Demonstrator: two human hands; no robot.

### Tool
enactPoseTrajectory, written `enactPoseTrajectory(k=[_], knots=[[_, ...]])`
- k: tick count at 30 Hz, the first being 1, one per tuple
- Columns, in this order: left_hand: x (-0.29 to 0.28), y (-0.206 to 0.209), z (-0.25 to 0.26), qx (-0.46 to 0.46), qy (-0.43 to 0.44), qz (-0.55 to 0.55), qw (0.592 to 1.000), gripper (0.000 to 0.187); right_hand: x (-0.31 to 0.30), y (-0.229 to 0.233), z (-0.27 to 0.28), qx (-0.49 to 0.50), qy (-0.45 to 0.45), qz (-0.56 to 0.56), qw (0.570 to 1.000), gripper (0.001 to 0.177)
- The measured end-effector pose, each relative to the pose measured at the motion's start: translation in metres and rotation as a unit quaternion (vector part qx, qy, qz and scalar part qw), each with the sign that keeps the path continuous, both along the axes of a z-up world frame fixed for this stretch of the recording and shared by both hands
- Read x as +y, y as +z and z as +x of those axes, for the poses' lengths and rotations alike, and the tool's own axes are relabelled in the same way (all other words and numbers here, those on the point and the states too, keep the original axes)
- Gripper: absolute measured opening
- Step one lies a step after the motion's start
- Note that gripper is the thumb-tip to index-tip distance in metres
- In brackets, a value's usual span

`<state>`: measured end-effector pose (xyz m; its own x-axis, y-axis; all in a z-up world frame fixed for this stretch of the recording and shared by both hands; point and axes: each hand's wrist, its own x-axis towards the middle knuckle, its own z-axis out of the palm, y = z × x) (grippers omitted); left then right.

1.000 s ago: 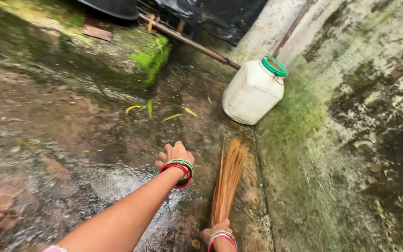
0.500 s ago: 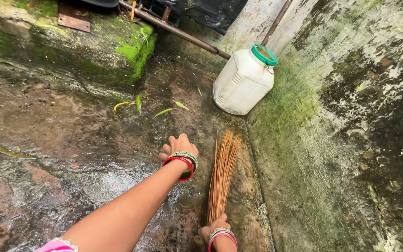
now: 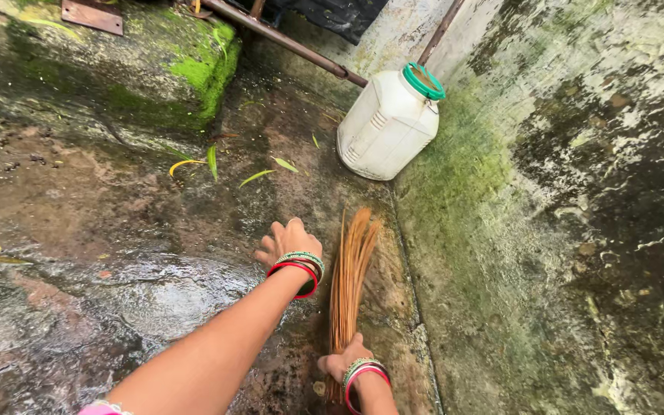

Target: The person uses a broom to sweep leaves and debris across a wet floor, moving them into a pile and using a bucket to help gather them.

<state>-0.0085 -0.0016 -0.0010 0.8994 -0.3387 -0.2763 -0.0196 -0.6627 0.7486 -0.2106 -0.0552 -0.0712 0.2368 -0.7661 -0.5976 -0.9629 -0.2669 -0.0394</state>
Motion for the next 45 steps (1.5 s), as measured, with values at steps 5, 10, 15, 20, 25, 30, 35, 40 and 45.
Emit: enactPoseTrajectory(k=[5, 10, 15, 20, 25, 30, 35, 40, 45], knots=[[-0.003, 0.010, -0.009, 0.018, 0.078, -0.050, 0.996, 0.028, -0.013, 0.038, -0.020, -0.030, 0.115, -0.031, 0.992, 0.112], [-0.012, 0.030, -0.018, 0.090, 0.115, -0.090, 0.985, 0.030, -0.056, 0.105, -0.042, -0.094, 0.112, -0.099, 0.984, 0.099], [-0.013, 0.026, -0.006, 0.085, 0.104, -0.102, 0.986, 0.029, -0.111, 0.120, -0.044, -0.079, 0.077, -0.171, 0.979, 0.095], [0.002, 0.012, 0.027, -0.008, 0.058, -0.104, 0.993, 0.027, -0.185, 0.057, -0.031, -0.026, 0.033, -0.238, 0.970, 0.071], [0.007, -0.009, 0.054, -0.053, 0.074, -0.096, 0.991, 0.022, -0.212, -0.023, -0.016, -0.012, -0.009, -0.214, 0.977, 0.070], [0.007, -0.015, 0.066, -0.031, 0.078, -0.091, 0.992, 0.022, -0.203, -0.057, -0.002, -0.044, -0.026, -0.210, 0.976, 0.070], [0.013, -0.017, 0.070, -0.040, 0.066, -0.086, 0.993, 0.020, -0.189, -0.024, 0.005, -0.014, -0.055, -0.222, 0.973, 0.079], [0.018, -0.022, 0.081, -0.071, 0.078, -0.087, 0.991, 0.019, -0.223, -0.035, 0.006, -0.022, -0.052, -0.207, 0.977, 0.078], [0.022, -0.025, 0.089, -0.076, 0.078, -0.081, 0.991, 0.018, -0.243, -0.050, 0.015, 0.015, 0.007, -0.163, 0.986, 0.076]])
